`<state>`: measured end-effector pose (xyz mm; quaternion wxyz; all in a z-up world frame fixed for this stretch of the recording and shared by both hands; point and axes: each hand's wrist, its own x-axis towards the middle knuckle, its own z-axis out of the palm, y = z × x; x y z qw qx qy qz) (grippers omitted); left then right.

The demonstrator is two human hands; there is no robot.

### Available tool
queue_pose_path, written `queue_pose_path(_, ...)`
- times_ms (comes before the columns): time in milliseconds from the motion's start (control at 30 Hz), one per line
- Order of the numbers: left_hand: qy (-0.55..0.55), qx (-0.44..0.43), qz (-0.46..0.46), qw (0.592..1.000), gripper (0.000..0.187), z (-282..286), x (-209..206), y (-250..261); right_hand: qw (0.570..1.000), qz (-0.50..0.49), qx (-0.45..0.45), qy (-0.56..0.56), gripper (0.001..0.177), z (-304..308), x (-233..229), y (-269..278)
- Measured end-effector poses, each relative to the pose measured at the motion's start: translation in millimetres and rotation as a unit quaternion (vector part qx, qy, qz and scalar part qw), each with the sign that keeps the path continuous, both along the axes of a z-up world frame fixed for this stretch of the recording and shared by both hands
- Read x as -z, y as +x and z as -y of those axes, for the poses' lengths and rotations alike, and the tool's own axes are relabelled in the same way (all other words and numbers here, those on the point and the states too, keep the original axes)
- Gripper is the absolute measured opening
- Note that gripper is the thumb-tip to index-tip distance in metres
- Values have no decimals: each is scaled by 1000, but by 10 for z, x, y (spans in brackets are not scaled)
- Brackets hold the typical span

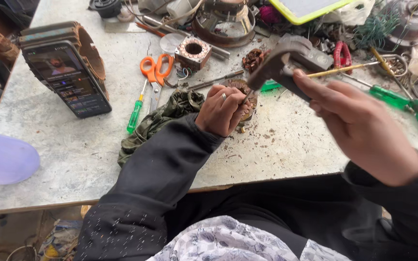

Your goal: The person uses a hammer and a metal punch to tap and adjust copper windings inside a stator core. They repeatedly position the punch into the slots and strike it with the hammer to seat the windings.

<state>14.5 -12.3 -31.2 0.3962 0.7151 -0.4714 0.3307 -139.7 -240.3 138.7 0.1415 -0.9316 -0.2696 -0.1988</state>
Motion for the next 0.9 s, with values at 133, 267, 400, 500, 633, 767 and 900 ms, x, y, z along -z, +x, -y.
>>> queue_pose_path(133,-25,22,10,999,10,-26,-28,4,999,13,29,36,40,-44,-191,-73)
queue_pose_path(267,-22,24,16,999,9,-29,-28,-8,1000,-3,7,0,34,-205,-143,-29)
queue_pose_path(400,-11,20,27,999,11,-21,-112,-15,1000,4,15,6,29,5,-54,-31)
queue_pose_path(500,-13,12,18,1000,10,-15,-98,1,995,81,44,-30,23,276,27,-77)
queue_pose_path(633,-16,7,12,1000,9,-22,-31,-20,866,178,221,-412,34,272,267,-23)
queue_pose_path(767,-6,13,-2,1000,8,-26,-111,-16,990,-79,115,-18,49,126,220,19)
queue_pose_path(900,-29,24,-12,999,8,-10,-87,-25,993,28,76,87,52,278,132,-59)
